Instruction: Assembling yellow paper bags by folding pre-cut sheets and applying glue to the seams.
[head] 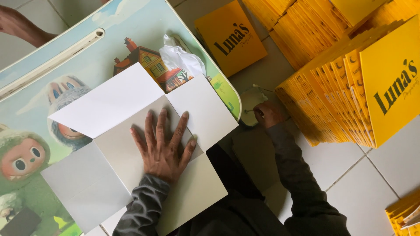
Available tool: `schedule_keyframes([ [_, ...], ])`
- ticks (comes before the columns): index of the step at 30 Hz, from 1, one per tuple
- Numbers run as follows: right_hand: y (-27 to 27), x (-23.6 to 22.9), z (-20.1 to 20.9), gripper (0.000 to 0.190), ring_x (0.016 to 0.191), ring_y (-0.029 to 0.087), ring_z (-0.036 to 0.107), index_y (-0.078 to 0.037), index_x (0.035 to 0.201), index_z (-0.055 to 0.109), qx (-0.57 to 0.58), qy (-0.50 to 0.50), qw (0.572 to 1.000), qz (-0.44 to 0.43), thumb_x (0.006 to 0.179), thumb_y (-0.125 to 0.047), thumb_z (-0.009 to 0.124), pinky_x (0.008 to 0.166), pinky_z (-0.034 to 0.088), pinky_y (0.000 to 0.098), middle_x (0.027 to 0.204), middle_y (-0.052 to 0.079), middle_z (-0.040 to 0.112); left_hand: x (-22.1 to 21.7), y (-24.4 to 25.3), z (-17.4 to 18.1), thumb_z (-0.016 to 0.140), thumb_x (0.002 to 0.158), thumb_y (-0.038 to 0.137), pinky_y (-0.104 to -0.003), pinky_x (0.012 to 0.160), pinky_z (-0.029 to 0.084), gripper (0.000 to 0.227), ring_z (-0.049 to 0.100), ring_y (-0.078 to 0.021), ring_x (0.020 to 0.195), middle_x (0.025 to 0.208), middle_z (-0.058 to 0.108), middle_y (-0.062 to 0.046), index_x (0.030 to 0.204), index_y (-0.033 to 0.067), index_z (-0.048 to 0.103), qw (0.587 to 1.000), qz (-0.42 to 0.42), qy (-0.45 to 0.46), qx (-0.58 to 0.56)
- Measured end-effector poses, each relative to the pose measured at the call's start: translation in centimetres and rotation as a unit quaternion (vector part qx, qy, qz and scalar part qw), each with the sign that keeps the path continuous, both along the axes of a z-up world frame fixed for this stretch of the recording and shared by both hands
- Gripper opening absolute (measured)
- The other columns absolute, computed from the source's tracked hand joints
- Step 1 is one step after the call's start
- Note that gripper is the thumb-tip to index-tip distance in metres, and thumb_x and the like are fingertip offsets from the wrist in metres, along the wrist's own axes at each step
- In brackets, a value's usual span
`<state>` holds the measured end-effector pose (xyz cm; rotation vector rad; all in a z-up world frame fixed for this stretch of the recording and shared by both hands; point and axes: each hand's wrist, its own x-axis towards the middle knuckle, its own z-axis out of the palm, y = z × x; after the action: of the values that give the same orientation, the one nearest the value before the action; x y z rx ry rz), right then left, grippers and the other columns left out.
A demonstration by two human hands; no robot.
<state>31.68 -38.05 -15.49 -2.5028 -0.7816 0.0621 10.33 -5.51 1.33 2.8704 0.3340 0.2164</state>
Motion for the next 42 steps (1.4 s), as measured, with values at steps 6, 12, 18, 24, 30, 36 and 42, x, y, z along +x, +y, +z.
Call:
schedule_keyframes([
  [6,-1.6,1.8,-4.8,0.01,0.083,0.025,0.068,-0.013,0.105,0.074,0.028,0.031,0.999,0.004,0.095,-0.015,0.073,0.081,0.059,0.0409,0.089,0.007,0.07,0.0,0.0,-0.1,0.028,0.099,0.068,-0.077,0.11,0.004,0.063,0.019,-0.0467,0.149,0.157,0.032,-0.013,0.158,0.0459,0.028,1.0,-0.001,-0.007,-0.004],
  [12,-4.1,1.0,-2.3,0.016,0.107,0.035,0.068,-0.007,0.114,0.074,0.194,0.157,0.966,-0.066,0.1,-0.013,0.071,0.096,0.056,0.0525,0.109,0.018,0.073,-0.1,0.1,-0.2,0.027,0.099,0.068,-0.078,0.11,0.003,0.063,0.017,-0.0467,0.15,0.159,0.031,-0.013,0.158,0.0462,0.027,1.0,-0.004,-0.008,-0.01],
  [18,-3.9,-1.6,-4.5,0.014,0.099,0.035,0.071,-0.006,0.108,0.078,0.167,0.199,0.963,-0.072,0.095,-0.012,0.075,0.094,0.056,0.0509,0.101,0.017,0.075,-0.1,0.1,-0.3,0.029,0.099,0.067,-0.078,0.11,0.004,0.063,0.018,-0.0472,0.149,0.157,0.032,-0.014,0.157,0.0446,0.03,1.0,-0.003,-0.019,-0.012],
  [24,-5.6,-1.9,-1.0,0.029,0.095,0.022,0.071,-0.007,0.115,0.075,0.254,0.231,0.923,-0.172,0.097,-0.029,0.082,0.087,0.057,0.041,0.099,0.012,0.075,-0.2,0.2,-0.8,0.032,0.097,0.068,-0.079,0.109,0.001,0.064,0.018,-0.0478,0.15,0.157,0.034,-0.014,0.157,0.0431,0.033,0.999,-0.002,-0.034,-0.016],
  [30,-3.6,-4.8,8.7,0.023,0.081,0.016,0.068,0.004,0.12,0.065,0.445,0.181,0.851,-0.214,0.104,-0.01,0.073,0.075,0.058,0.0306,0.087,0.012,0.064,-0.1,0.2,-1.2,0.032,0.098,0.065,-0.08,0.108,0.0,0.061,0.015,-0.0483,0.15,0.158,0.032,-0.015,0.156,0.0464,0.033,0.999,-0.002,-0.04,-0.016],
  [36,2.0,-12.3,14.9,0.013,0.057,0.019,0.059,0.011,0.094,0.066,0.479,0.067,0.874,-0.049,0.085,0.006,0.074,0.05,0.046,0.0268,0.071,0.018,0.064,-0.1,0.1,-0.9,0.033,0.099,0.064,-0.081,0.108,0.004,0.058,0.017,-0.0492,0.149,0.157,0.033,-0.016,0.154,0.0469,0.037,0.998,-0.009,-0.058,-0.017],
  [42,8.3,-15.0,17.2,0.02,0.064,0.017,0.067,0.002,0.104,0.079,0.374,-0.065,0.923,0.065,0.084,0.005,0.075,0.05,0.053,0.0255,0.089,0.012,0.076,-0.2,0.2,-1.4,0.034,0.097,0.063,-0.081,0.107,0.001,0.058,0.015,-0.0491,0.15,0.158,0.031,-0.016,0.154,0.0482,0.036,0.998,-0.008,-0.058,-0.018],
])
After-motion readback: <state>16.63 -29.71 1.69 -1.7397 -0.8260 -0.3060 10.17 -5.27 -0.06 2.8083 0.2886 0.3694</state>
